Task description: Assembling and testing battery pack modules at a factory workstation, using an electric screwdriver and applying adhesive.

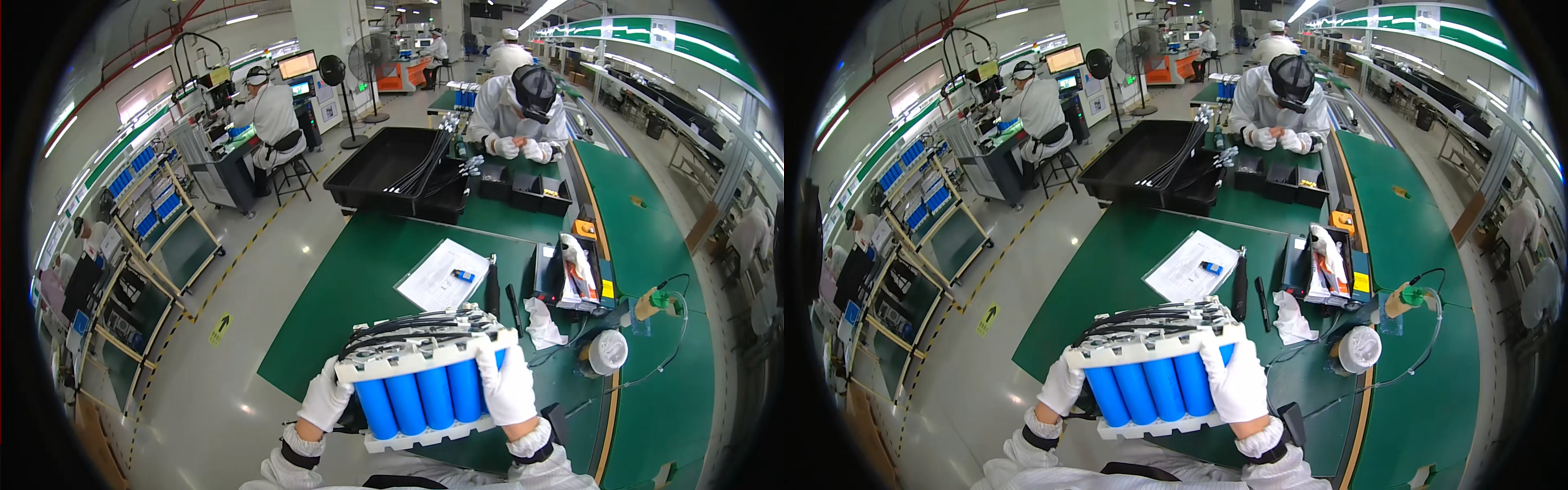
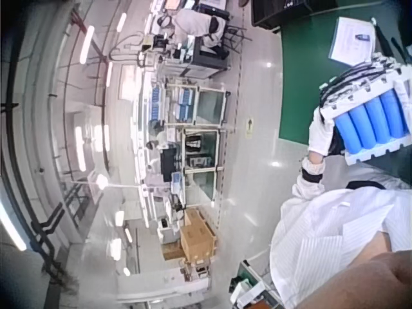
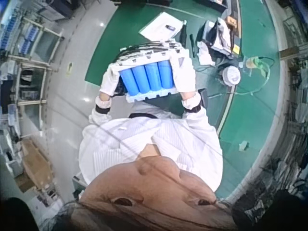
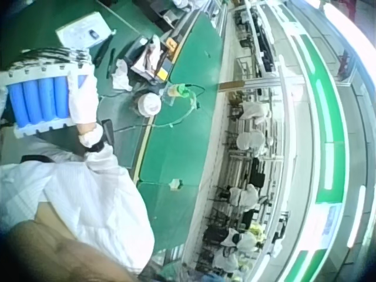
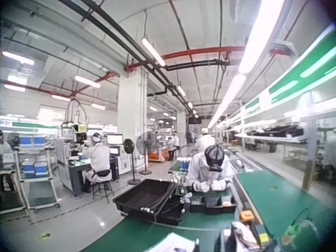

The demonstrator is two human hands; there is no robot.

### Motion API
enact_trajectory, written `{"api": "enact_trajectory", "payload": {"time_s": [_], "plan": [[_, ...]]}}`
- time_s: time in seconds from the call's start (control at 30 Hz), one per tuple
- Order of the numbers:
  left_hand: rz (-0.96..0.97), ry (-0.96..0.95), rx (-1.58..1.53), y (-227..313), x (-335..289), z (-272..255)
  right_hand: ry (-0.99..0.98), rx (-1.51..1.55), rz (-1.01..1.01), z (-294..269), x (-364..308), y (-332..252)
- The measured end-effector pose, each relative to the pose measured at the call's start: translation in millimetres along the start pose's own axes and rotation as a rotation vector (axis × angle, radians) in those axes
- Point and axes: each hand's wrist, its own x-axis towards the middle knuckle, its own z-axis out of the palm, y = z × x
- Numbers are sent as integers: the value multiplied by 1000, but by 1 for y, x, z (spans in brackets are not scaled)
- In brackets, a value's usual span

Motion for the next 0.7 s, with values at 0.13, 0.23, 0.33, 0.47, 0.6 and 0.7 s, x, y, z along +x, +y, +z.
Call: {"api": "enact_trajectory", "payload": {"time_s": [0.13,0.23,0.33,0.47,0.6,0.7], "plan": [[-24,115,9,-21,14,16,29,-171,25,8,2,-9],[-52,172,-4,-24,25,21,55,-261,11,19,15,-6],[-161,150,47,-34,38,23,-7,-335,10,27,38,-9],[-237,103,65,-45,57,28,-160,-357,133,34,66,-12],[-333,51,-1,-74,62,35,-187,-359,163,46,86,-13],[-273,124,-22,-69,43,35,-185,-310,162,38,82,-13]]}}
